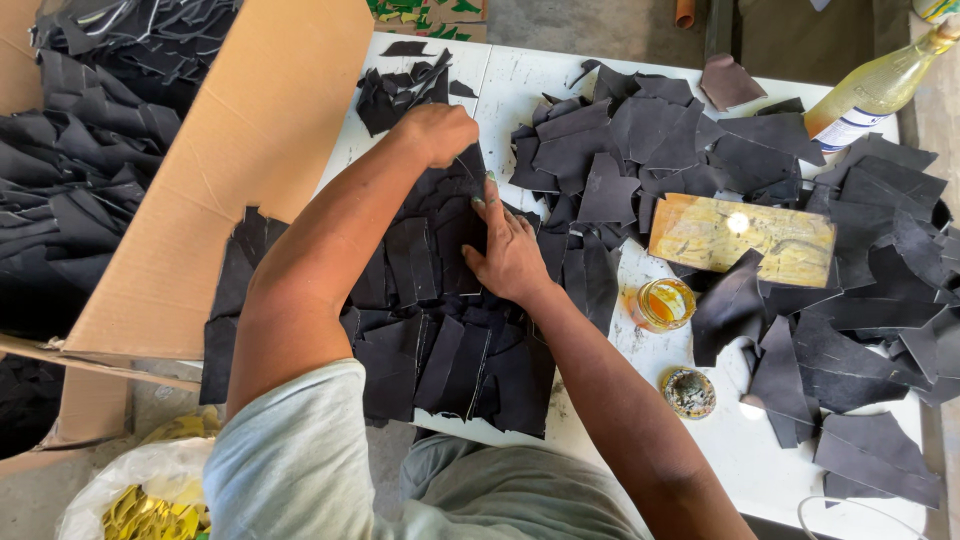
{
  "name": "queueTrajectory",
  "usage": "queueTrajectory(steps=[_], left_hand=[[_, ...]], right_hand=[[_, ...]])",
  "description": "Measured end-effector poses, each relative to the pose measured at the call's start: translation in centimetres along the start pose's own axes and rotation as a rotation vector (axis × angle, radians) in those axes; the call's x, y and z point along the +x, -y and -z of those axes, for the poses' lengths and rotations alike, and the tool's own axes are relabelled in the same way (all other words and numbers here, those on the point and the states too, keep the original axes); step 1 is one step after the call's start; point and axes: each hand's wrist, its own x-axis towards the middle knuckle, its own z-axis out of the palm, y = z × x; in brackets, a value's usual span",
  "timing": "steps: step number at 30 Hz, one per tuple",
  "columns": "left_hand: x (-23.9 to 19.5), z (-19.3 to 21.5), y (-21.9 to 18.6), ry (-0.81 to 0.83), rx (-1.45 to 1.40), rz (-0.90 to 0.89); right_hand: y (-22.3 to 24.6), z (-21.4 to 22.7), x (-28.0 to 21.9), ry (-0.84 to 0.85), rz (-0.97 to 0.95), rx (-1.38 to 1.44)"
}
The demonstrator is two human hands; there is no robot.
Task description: The person applies a yellow substance from a small jar onto black fabric pieces and presses them together. They repeatedly pick up pieces, apply the substance, and stack them on a white table outdoors.
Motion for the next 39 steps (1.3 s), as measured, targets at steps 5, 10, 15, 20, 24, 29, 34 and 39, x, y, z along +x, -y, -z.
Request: queueTrajectory(steps=[5,10,15,20,24,29,34,39], left_hand=[[-1.8,4.1,4.2,-0.169,-0.024,0.128],[-10.1,10.2,7.0,-0.521,-0.36,0.132],[-17.0,13.3,2.0,-0.511,-0.739,-0.041],[-19.2,12.4,-6.3,-0.58,-0.865,-0.305],[-19.2,12.3,-13.5,-0.92,-0.873,-0.183],[-16.8,9.7,-19.2,-1.18,-1.49,-0.28],[-15.5,4.8,-19.7,-0.779,-2.095,-0.372],[-14.7,2.8,-20.2,-0.742,-2.081,-0.572]], right_hand=[[0.0,0.6,-0.1,0.031,0.003,-0.011],[1.6,1.9,-0.6,-0.123,0.069,0.138],[3.9,6.3,-3.2,-0.451,0.248,0.473],[5.0,13.0,-7.9,-0.292,0.203,0.922],[6.0,16.3,-12.1,-0.531,0.134,0.397],[5.7,17.7,-14.5,-0.694,0.168,0.23],[4.7,17.9,-16.2,-0.597,0.123,0.715],[4.2,18.4,-17.2,-0.532,0.065,0.761]])
